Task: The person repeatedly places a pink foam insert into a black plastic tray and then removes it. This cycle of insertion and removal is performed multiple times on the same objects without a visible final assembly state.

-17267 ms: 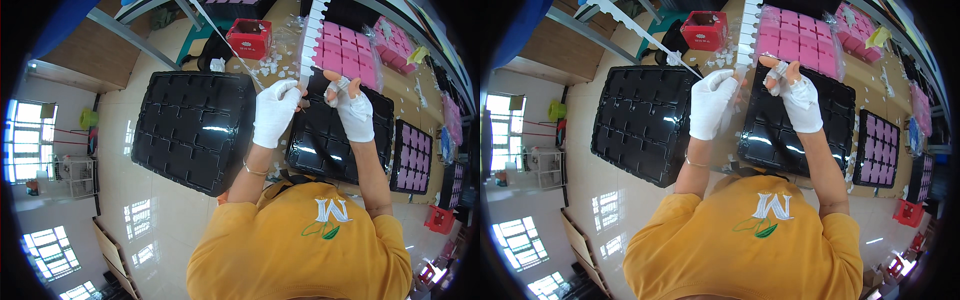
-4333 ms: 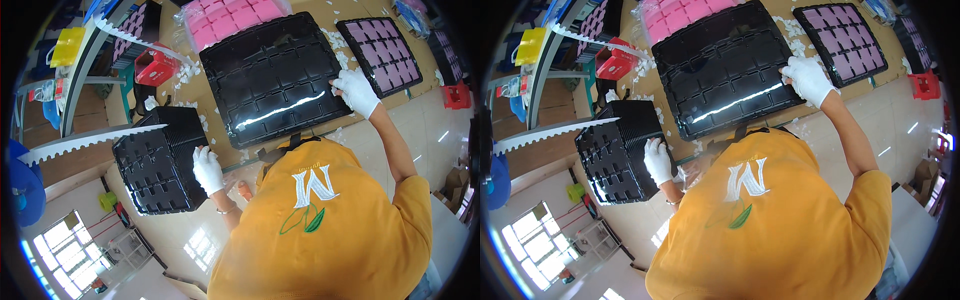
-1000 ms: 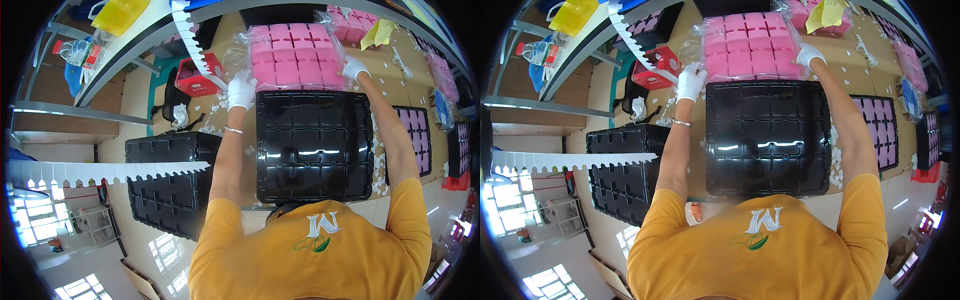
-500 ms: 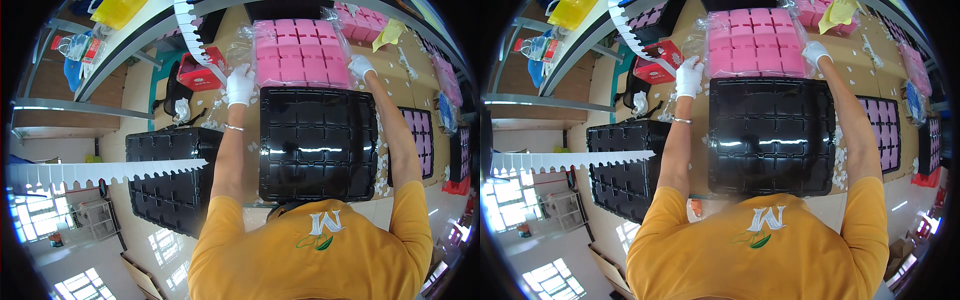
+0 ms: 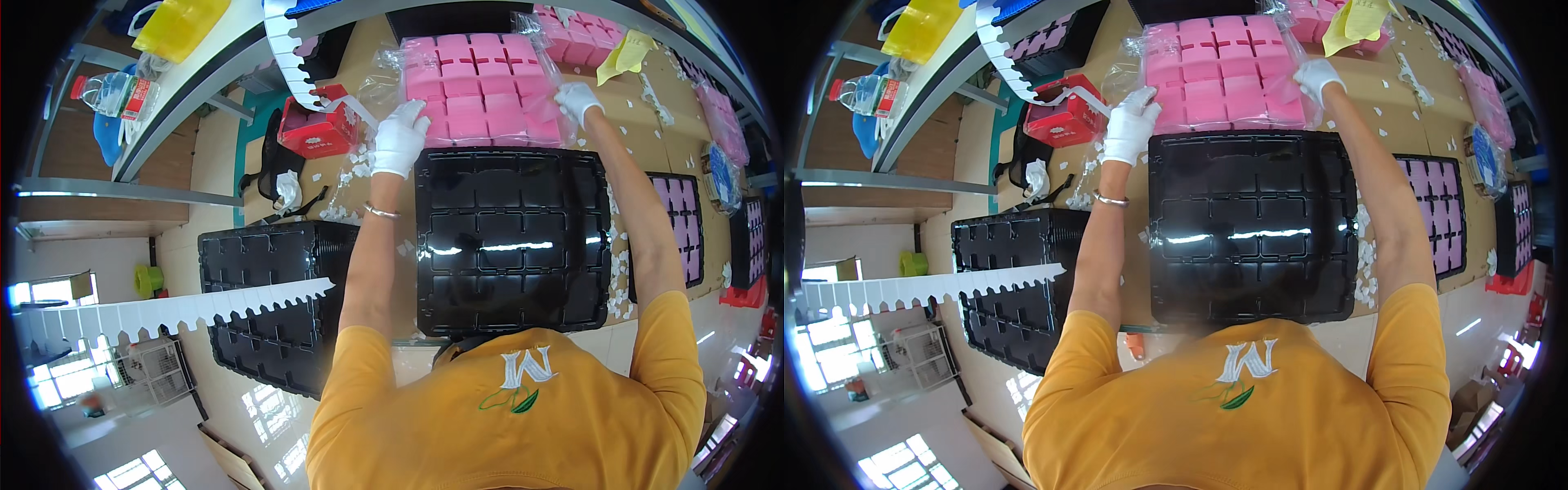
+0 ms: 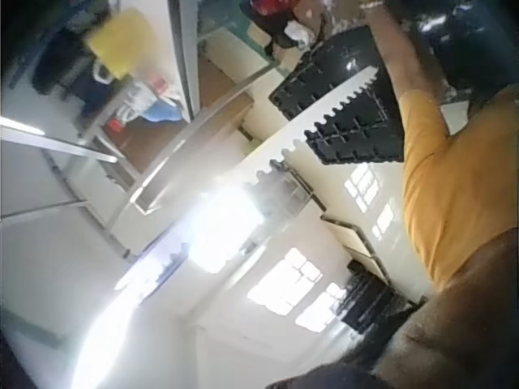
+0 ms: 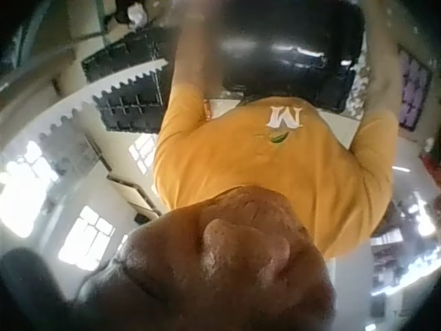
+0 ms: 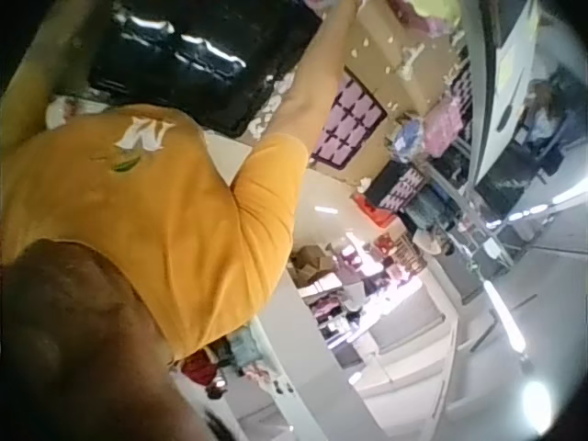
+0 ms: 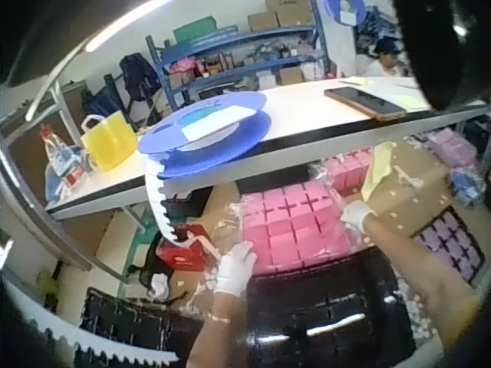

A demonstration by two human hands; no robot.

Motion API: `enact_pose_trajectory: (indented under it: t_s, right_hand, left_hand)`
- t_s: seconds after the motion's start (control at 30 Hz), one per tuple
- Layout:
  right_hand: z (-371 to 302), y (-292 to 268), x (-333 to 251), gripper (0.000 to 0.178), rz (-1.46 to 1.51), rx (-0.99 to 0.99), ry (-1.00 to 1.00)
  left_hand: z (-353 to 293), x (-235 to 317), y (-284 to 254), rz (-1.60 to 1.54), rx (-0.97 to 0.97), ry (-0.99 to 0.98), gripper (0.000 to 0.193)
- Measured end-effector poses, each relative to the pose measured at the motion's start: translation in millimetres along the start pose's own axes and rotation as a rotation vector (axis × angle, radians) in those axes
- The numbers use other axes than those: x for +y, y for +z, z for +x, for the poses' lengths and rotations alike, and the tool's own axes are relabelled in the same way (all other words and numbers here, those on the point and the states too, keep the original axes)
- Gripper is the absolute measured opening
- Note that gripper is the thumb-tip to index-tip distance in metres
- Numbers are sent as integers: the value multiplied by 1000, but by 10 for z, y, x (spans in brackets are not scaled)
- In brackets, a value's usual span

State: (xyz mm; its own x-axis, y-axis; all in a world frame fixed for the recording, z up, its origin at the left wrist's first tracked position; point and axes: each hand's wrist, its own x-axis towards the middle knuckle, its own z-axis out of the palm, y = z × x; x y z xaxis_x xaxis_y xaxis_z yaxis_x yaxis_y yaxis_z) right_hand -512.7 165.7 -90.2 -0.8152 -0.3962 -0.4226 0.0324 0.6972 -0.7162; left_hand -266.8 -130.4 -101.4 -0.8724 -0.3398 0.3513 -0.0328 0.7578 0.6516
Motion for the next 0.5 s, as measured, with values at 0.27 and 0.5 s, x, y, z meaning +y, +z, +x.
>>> enact_pose_trajectory:
  t_s: [0.27, 0.5]
  right_hand:
    - [13, 67, -691, 14, 1004, 92, 209]
    - [341, 33, -1031, 17, 1321, 21, 229]
  left_hand:
    - [-88, 317, 110, 247, 48, -47, 84]
    - [134, 299, 342, 680, 163, 98, 86]
